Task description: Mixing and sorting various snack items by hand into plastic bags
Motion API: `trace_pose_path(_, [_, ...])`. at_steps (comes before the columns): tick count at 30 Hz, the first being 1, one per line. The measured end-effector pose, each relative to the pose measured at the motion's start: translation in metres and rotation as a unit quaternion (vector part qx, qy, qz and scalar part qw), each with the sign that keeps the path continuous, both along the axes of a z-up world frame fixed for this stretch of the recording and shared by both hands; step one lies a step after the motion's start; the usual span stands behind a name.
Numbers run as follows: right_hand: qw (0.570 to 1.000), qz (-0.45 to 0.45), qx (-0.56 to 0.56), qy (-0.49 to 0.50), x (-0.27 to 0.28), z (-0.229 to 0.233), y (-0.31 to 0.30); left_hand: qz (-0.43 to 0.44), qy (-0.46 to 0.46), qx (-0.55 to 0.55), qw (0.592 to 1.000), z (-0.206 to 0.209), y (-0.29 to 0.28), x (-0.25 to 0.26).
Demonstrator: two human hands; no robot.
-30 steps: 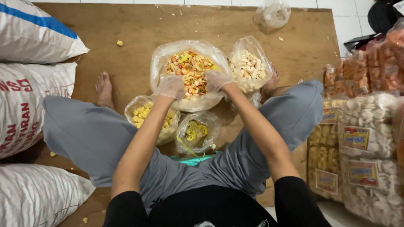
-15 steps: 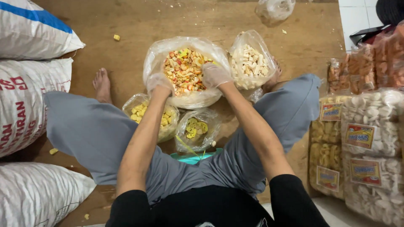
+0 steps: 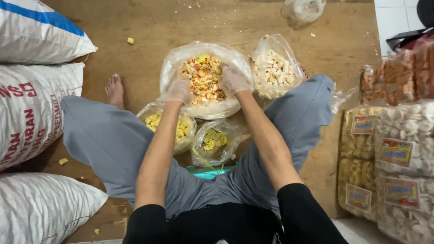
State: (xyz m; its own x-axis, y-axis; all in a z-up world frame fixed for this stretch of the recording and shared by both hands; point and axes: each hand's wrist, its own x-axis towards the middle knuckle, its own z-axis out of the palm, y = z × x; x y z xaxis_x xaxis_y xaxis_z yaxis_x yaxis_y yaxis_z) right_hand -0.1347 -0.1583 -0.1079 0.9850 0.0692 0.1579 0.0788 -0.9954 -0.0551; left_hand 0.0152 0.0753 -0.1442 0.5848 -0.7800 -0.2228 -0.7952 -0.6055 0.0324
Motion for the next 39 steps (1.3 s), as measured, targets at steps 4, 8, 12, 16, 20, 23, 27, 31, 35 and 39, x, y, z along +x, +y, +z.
trace_pose_path(4, [0.997, -0.032, 0.052, 0.036, 0.001, 0.025, 0.012, 0.005, -0.011, -0.004, 1.000, -0.002, -0.007, -0.017])
trace_pose_path(8, [0.990, -0.067, 0.103, 0.072, -0.001, 0.053, 0.021, 0.006, -0.020, -0.009, 1.000, -0.005, -0.011, -0.022])
trace_pose_path(12, [0.983, -0.090, 0.132, 0.094, -0.005, 0.084, 0.031, 0.007, -0.028, -0.017, 0.999, -0.005, -0.012, -0.028])
trace_pose_path(16, [0.967, -0.120, 0.183, 0.130, -0.021, 0.112, 0.037, 0.020, -0.027, -0.021, 0.999, 0.011, -0.009, -0.038])
trace_pose_path(20, [0.976, -0.109, 0.138, 0.129, -0.003, 0.023, 0.003, -0.026, -0.104, -0.017, 0.994, 0.001, -0.002, -0.037])
trace_pose_path(23, [0.978, -0.069, 0.174, 0.096, 0.009, 0.051, 0.008, -0.023, -0.068, -0.049, 0.996, -0.018, -0.005, -0.036])
trace_pose_path(27, [0.978, -0.061, 0.180, 0.088, 0.002, 0.103, 0.023, 0.002, -0.018, -0.099, 0.995, 0.009, -0.015, -0.030])
trace_pose_path(31, [0.949, -0.093, 0.276, 0.120, 0.003, 0.123, 0.033, 0.009, 0.062, -0.121, 0.991, 0.054, -0.021, -0.040])
trace_pose_path(35, [0.917, -0.115, 0.321, 0.207, -0.014, 0.178, 0.054, -0.014, 0.193, -0.167, 0.967, 0.081, -0.037, -0.044])
trace_pose_path(39, [0.916, -0.109, 0.281, 0.266, -0.033, 0.198, 0.066, -0.043, 0.188, -0.105, 0.976, 0.183, -0.008, -0.078])
